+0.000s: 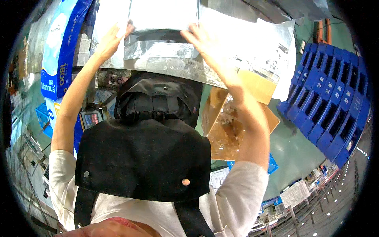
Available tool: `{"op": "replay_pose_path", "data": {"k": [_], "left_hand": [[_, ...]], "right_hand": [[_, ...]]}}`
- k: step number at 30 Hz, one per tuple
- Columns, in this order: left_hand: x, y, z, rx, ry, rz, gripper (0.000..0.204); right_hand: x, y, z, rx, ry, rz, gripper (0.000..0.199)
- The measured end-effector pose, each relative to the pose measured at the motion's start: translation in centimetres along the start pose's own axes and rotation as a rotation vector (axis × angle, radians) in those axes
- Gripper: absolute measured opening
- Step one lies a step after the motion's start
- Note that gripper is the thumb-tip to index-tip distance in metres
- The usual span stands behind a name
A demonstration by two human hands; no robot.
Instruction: The person packages blue and yellow packs of tissue by placing them into gray plastic bags, sealing the bags, and setting them aside on a table.
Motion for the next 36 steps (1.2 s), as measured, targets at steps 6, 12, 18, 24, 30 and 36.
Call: {"op": "replay_pose_path", "data": {"k": [6, 12, 18, 24, 30, 36], "left_hand": [[-0.2, -0.7, -1.4, -0.022, -0.057, -0.456, 0.028], [3.4, 5.2, -0.4, -0.750, 0.167, 0.082, 0.020], [9.9, 8.6, -6.5, -1.076, 0.206, 0.226, 0.029], [12.6, 6.9, -5.6, -1.834, -0.375, 0.889, 0.046], [13.0, 4.7, 7.9, -2.033, -0.500, 0.722, 0.050], [21.9, -4.4, 25.5, -1.863, -0.708, 0.248, 0.039]], "right_hand": [[-0.4, -4.6, -6.9, 0.156, 0.383, -0.148, 0.026], [5.1, -9.5, -2.8, 0.176, 0.303, -0.404, 0.010], [11.1, -12.1, -11.9, 0.541, 0.423, -0.915, 0.021], [10.5, -10.8, -12.8, 1.323, -0.106, -1.374, 0.047], [15.8, -8.8, 1.2, 1.558, 0.048, -0.946, 0.073], [9.7, -14.9, 20.5, 1.180, -0.551, -0.883, 0.045]]}}
Point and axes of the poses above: each hand's wrist, its own x-axis towards the middle knuckle, its own z-axis out of the back of the hand, y = z × x, the point moved 6 cm from there along x, towards the middle knuckle, and after that the axes turned 9 degrees about -z, right-handed, at the moved point
